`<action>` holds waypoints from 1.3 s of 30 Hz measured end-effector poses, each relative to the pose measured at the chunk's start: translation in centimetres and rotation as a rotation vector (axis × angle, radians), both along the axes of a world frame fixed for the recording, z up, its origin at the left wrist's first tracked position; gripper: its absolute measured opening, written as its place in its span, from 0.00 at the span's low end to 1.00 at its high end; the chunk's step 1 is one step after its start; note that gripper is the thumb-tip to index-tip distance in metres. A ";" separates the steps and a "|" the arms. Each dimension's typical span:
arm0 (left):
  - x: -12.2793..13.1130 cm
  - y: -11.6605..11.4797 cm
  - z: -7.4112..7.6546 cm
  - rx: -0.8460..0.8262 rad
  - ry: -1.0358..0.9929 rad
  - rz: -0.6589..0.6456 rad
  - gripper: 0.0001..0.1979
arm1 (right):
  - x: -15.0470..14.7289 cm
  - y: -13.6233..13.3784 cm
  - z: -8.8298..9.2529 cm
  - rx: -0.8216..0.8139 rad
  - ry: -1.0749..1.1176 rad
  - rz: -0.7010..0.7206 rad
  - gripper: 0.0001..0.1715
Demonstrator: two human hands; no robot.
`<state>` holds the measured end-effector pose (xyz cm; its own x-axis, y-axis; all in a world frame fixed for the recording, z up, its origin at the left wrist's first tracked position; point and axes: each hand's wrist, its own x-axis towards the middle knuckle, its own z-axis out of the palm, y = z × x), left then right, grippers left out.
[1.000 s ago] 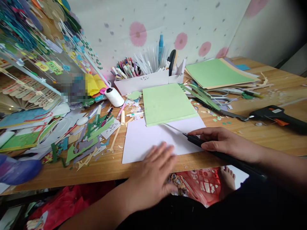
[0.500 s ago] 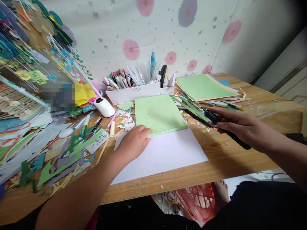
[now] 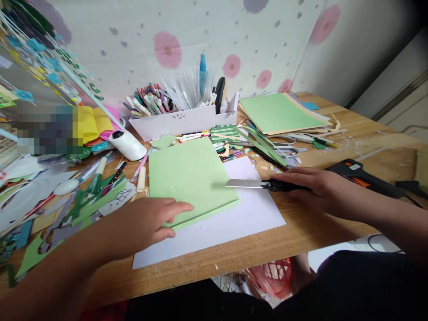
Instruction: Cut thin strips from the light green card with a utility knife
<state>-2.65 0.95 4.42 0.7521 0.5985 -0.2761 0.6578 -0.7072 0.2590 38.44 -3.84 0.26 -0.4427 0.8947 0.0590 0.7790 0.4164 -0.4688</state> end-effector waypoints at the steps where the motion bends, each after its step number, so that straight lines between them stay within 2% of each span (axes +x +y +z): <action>1: 0.6 0.0 0.0 0.051 -0.027 -0.022 0.19 | -0.1 0.0 -0.1 0.011 -0.012 0.015 0.29; 4: 3.4 -0.1 -0.8 0.262 -0.186 -0.103 0.16 | -0.5 0.1 -0.3 0.056 -0.056 0.036 0.28; 7: 5.6 -0.3 -2.6 0.414 -0.275 -0.234 0.20 | -0.8 -0.1 -0.5 0.102 -0.127 0.041 0.28; 10: 6.0 -0.1 -4.4 0.458 -0.246 -0.244 0.23 | -1.1 -0.5 -0.6 0.134 -0.200 0.046 0.27; 13: 5.6 0.3 -5.3 0.430 -0.228 -0.229 0.25 | -1.3 -0.7 -0.5 0.137 -0.224 0.063 0.26; 21: 5.6 0.6 -5.4 0.329 -0.123 -0.202 0.23 | -1.5 -0.8 0.1 0.137 -0.265 0.113 0.26; 29: 5.8 1.0 -5.1 0.194 -0.023 -0.199 0.23 | -1.8 -1.7 0.7 0.182 -0.361 0.151 0.33; 33: 5.7 0.3 -4.8 0.187 -0.036 -0.251 0.25 | -2.2 -3.9 0.9 0.124 -0.343 0.124 0.34; 39: 5.6 -1.2 -5.0 0.183 -0.118 -0.377 0.23 | -3.1 -9.7 0.3 0.090 -0.340 0.019 0.37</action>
